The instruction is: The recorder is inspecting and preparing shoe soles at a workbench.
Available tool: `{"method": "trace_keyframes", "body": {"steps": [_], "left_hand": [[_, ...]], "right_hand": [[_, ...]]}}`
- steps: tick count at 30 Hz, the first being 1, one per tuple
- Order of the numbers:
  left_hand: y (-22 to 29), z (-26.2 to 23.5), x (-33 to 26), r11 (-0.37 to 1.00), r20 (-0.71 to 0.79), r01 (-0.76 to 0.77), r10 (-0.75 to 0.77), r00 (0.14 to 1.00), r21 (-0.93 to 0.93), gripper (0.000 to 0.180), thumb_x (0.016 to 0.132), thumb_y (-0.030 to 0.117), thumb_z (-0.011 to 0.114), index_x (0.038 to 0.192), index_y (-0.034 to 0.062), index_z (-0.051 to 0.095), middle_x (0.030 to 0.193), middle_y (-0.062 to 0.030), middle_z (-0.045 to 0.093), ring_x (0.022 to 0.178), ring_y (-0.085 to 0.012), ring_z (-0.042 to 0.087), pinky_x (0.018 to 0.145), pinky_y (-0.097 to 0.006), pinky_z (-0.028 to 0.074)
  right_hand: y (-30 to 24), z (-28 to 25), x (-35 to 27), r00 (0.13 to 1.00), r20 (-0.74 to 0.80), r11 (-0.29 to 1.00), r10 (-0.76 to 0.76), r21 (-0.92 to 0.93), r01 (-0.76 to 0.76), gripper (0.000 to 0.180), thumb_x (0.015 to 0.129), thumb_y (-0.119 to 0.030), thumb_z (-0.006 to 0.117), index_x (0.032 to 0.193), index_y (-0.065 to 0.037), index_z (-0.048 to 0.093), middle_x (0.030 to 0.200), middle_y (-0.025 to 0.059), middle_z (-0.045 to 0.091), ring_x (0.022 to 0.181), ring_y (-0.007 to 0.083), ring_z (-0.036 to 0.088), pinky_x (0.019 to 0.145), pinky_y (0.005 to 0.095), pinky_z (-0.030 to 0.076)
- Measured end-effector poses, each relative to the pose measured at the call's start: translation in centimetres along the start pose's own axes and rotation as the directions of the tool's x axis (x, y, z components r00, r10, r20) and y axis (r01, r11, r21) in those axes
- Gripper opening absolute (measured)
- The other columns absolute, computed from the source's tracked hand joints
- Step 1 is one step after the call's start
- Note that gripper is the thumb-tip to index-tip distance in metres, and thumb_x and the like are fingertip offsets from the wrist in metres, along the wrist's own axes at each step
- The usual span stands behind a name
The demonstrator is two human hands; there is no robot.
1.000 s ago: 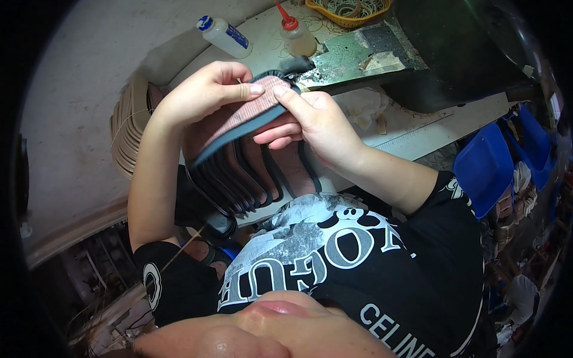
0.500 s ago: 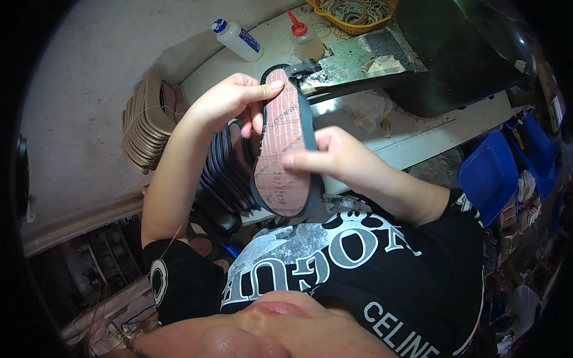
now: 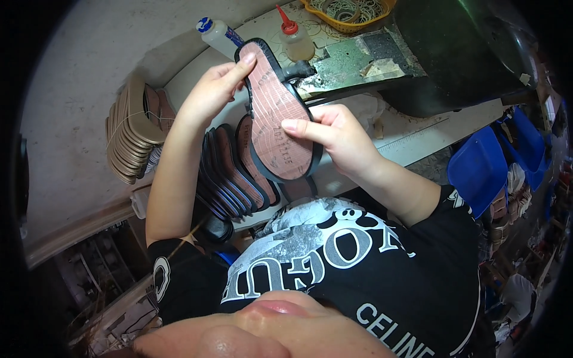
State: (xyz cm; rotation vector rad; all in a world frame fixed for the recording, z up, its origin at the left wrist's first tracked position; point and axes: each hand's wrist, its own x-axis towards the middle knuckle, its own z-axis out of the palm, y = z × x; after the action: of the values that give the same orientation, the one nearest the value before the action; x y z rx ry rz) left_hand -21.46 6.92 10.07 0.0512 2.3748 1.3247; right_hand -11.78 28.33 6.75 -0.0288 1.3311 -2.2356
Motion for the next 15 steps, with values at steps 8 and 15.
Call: {"method": "trace_keyframes", "body": {"steps": [8, 15], "left_hand": [[0.3, 2.0, -2.7, 0.85, 0.173, 0.057, 0.04, 0.984, -0.523, 0.062, 0.07, 0.025, 0.082, 0.114, -0.0083, 0.054, 0.104, -0.0151, 0.064, 0.094, -0.0199, 0.063, 0.088, -0.03, 0.049], [-0.3, 1.4, -2.5, 0.909, 0.12, 0.07, -0.022, 0.993, -0.411, 0.053, 0.074, 0.032, 0.077, 0.106, -0.006, 0.061, 0.101, -0.0131, 0.065, 0.1, -0.0196, 0.058, 0.097, -0.031, 0.038]], "right_hand": [[-0.1, 0.9, 0.3, 0.999, -0.048, 0.987, -0.003, 0.163, 0.011, 0.027, 0.091, -0.02, 0.062, 0.103, 0.003, 0.066, 0.094, 0.0078, 0.069, 0.082, 0.0098, 0.064, 0.075, 0.0234, 0.051], [0.7, 2.0, -1.5, 0.954, 0.085, 0.957, 0.287, 0.008, -0.289, 0.031, 0.089, -0.022, 0.065, 0.106, 0.003, 0.06, 0.093, 0.0126, 0.068, 0.079, 0.0167, 0.068, 0.067, 0.0263, 0.056]]}}
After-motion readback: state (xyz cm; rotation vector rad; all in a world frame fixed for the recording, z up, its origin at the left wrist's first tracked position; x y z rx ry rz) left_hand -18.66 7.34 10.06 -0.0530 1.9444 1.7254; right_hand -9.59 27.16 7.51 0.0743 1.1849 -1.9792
